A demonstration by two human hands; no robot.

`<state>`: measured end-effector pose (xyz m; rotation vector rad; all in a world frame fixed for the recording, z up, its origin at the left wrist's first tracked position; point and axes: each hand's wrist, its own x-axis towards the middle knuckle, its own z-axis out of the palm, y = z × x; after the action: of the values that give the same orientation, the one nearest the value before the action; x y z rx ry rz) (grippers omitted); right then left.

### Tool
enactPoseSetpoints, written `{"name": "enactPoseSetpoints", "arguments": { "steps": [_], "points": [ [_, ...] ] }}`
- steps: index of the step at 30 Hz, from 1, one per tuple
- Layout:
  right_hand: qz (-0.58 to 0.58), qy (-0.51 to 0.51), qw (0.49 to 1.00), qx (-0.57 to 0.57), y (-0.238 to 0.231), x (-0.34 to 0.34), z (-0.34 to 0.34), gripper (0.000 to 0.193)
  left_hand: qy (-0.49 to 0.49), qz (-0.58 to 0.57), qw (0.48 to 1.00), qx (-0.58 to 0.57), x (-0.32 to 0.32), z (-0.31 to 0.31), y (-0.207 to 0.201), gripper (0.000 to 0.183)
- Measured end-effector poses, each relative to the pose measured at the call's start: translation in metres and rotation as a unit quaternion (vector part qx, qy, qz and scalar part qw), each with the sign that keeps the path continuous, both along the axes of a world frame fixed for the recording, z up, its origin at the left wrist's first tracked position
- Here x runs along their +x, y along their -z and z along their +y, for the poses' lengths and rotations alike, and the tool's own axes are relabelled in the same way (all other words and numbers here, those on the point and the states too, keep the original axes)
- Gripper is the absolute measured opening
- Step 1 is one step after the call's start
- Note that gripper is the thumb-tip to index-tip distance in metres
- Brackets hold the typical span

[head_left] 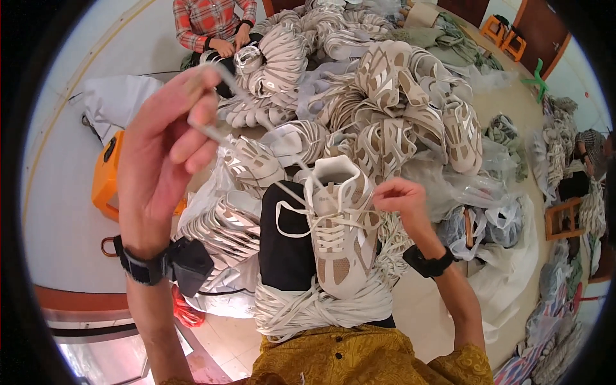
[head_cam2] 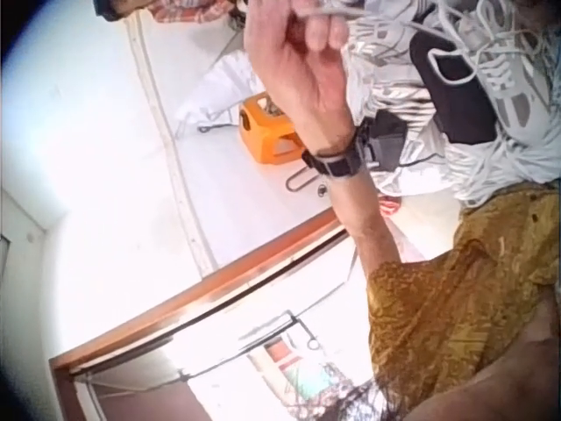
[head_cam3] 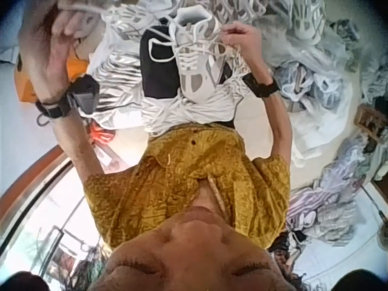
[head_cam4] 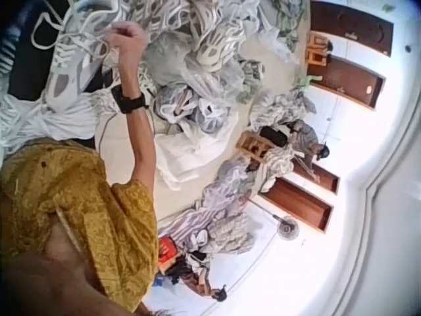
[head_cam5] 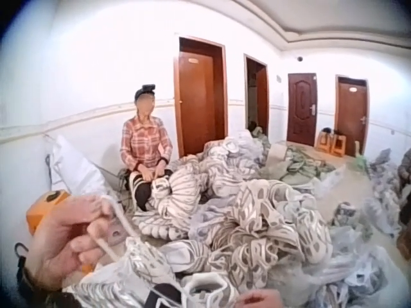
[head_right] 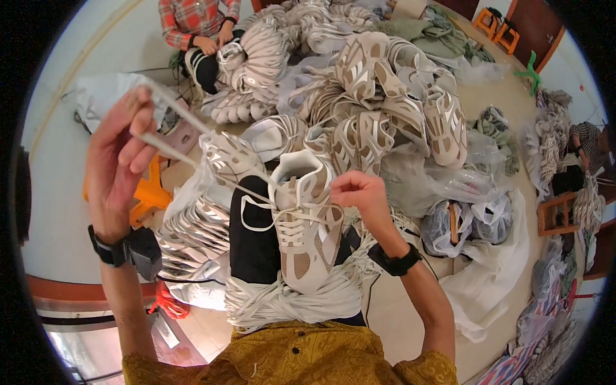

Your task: Lacing and preparing shoe uppers in a shoe manufacturing facility.

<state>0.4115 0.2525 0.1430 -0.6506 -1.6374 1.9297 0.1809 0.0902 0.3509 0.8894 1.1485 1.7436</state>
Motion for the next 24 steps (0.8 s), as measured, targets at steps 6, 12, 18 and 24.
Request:
{"name": "enactPoseSetpoints", "arguments": {
  "steps": [6,12,18,24],
  "points": [
    [-0.010,-0.027,0.928,0.373,-0.090,-0.059,-0.053,0.011,0.132,0.004,0.991,-0.037,0.048,0.029,0.007,0.023],
    [0.034,-0.131,0.955,0.265,-0.091,-0.029,-0.056,0.010,0.050,0.064,0.996,-0.031,0.021,0.032,0.027,0.023],
    [0.050,0.051,0.997,-0.007,-0.087,0.027,-0.009,0.012,0.030,-0.279,0.951,0.130,-0.077,0.000,0.093,0.015],
    [0.174,0.128,0.974,-0.074,-0.065,0.069,0.046,0.015,-0.228,-0.263,0.908,0.232,-0.164,-0.049,0.148,0.010]
  ]
}}
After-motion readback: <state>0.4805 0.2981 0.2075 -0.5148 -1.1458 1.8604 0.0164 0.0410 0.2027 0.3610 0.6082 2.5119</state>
